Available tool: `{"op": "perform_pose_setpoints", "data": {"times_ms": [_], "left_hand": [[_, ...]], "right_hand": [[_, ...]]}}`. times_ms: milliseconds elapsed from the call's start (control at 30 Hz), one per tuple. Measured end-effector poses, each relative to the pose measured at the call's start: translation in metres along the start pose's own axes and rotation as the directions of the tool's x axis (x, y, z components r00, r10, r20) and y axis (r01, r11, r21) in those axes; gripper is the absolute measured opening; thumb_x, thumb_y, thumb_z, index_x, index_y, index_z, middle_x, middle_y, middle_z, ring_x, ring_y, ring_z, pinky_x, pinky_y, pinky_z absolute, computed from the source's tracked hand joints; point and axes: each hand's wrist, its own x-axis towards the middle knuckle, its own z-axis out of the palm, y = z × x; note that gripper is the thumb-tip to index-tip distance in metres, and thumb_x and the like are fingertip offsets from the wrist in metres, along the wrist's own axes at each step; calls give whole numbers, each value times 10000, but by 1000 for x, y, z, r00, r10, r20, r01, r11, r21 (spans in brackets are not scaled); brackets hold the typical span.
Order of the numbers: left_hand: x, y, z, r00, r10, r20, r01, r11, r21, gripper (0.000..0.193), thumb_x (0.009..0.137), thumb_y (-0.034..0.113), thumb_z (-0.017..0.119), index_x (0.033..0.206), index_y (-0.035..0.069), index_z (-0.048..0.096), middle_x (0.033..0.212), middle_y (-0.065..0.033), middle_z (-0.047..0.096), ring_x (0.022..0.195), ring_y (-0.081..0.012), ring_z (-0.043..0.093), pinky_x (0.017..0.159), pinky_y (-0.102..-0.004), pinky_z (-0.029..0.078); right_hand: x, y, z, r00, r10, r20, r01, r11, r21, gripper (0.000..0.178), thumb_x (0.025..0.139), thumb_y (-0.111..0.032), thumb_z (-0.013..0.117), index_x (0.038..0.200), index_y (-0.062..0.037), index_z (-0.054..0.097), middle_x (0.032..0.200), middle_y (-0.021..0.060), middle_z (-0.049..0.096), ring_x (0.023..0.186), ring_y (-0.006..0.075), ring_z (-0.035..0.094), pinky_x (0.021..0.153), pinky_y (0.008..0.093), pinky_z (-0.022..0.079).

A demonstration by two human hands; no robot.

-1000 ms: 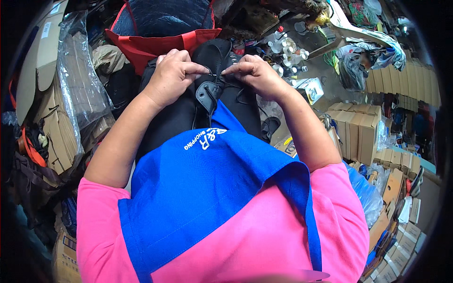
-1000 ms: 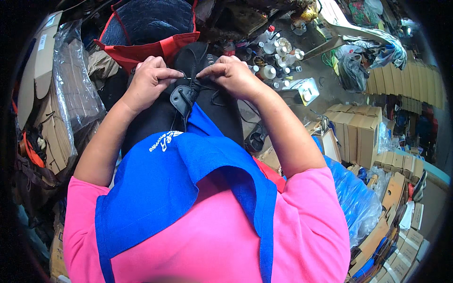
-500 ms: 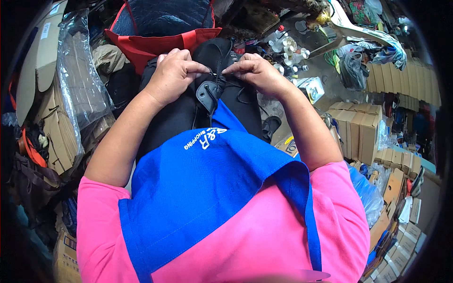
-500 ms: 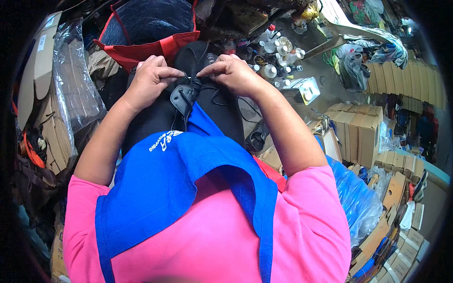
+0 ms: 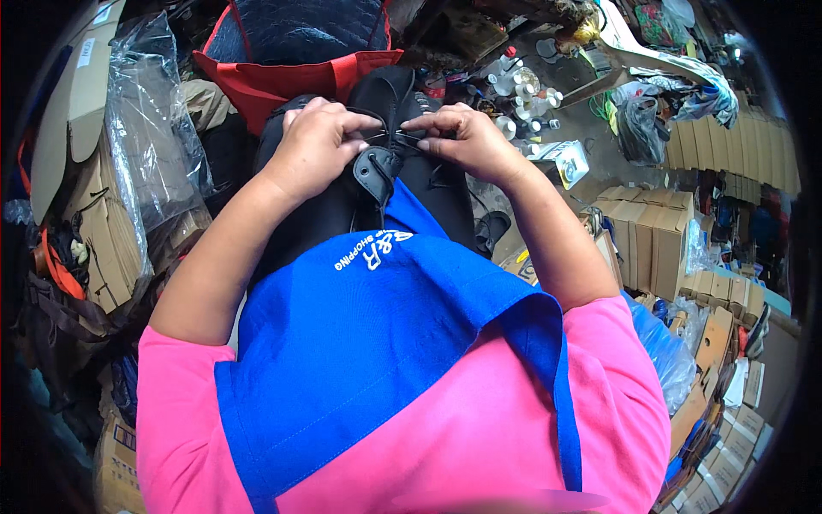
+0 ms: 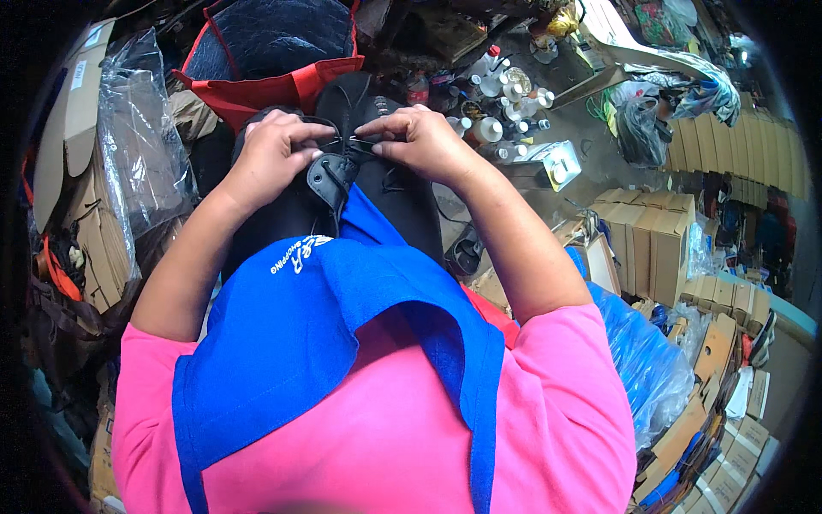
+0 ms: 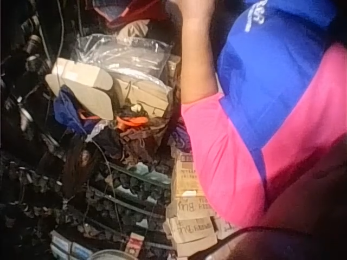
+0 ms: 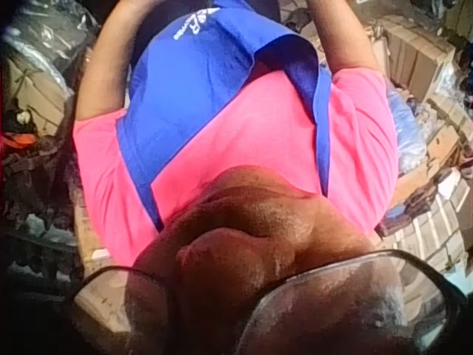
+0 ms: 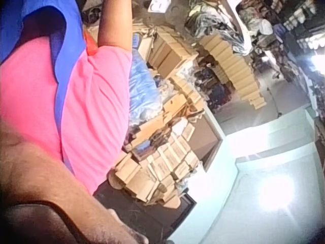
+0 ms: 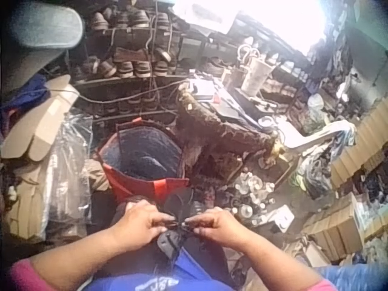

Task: The person is threading laces through a black shoe upper in a workshop environment.

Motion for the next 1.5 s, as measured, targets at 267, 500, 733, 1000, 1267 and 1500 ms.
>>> {"op": "perform_pose_setpoints", "data": {"times_ms": [267,500,733,1000,1267,1500], "left_hand": [[18,9,6,936,-313,158,329,941,-85,210,752,93,706,962,85,705,778,-50,674,724,-125,619,748,-281,474],[25,-6,18,906,-316,282,388,885,-256,141,741,173,735,846,99,677,781,-5,664,772,-141,616,777,-325,409],[13,-3,-6,987,-147,61,149,988,-27,164,683,179,762,709,75,638,773,-24,569,870,-218,540,766,-362,421],[8,12,-17,969,-156,194,164,986,-27,127,816,125,644,895,29,618,802,-122,621,823,-279,600,723,-376,455],[23,14,-9,955,-43,294,41,999,13,116,868,96,554,933,2,576,829,-194,627,833,-351,615,739,-417,469],[28,13,-5,953,21,303,-28,999,16,93,864,96,542,919,22,557,827,-208,618,839,-381,604,726,-447,466]], "right_hand": [[8,9,12,967,244,70,-250,863,438,237,832,-84,692,1057,-17,663,929,12,669,843,64,591,771,236,486],[18,-3,10,955,282,88,-295,911,289,143,831,-89,700,943,-7,667,873,5,659,830,66,588,754,238,482],[11,18,-2,975,216,48,-208,816,539,152,815,-158,728,815,-34,640,698,-28,597,669,68,534,642,240,446],[-32,0,-2,904,131,-406,-127,991,36,431,673,-366,815,788,-45,553,851,75,502,830,201,529,731,309,440],[-57,-28,-2,962,-6,-272,-29,992,-124,159,791,-169,682,856,-71,576,841,97,583,860,293,574,774,404,426],[12,38,-36,948,-189,-257,-54,697,-715,138,849,-171,630,909,-53,591,942,106,602,889,315,569,776,422,448]]}}
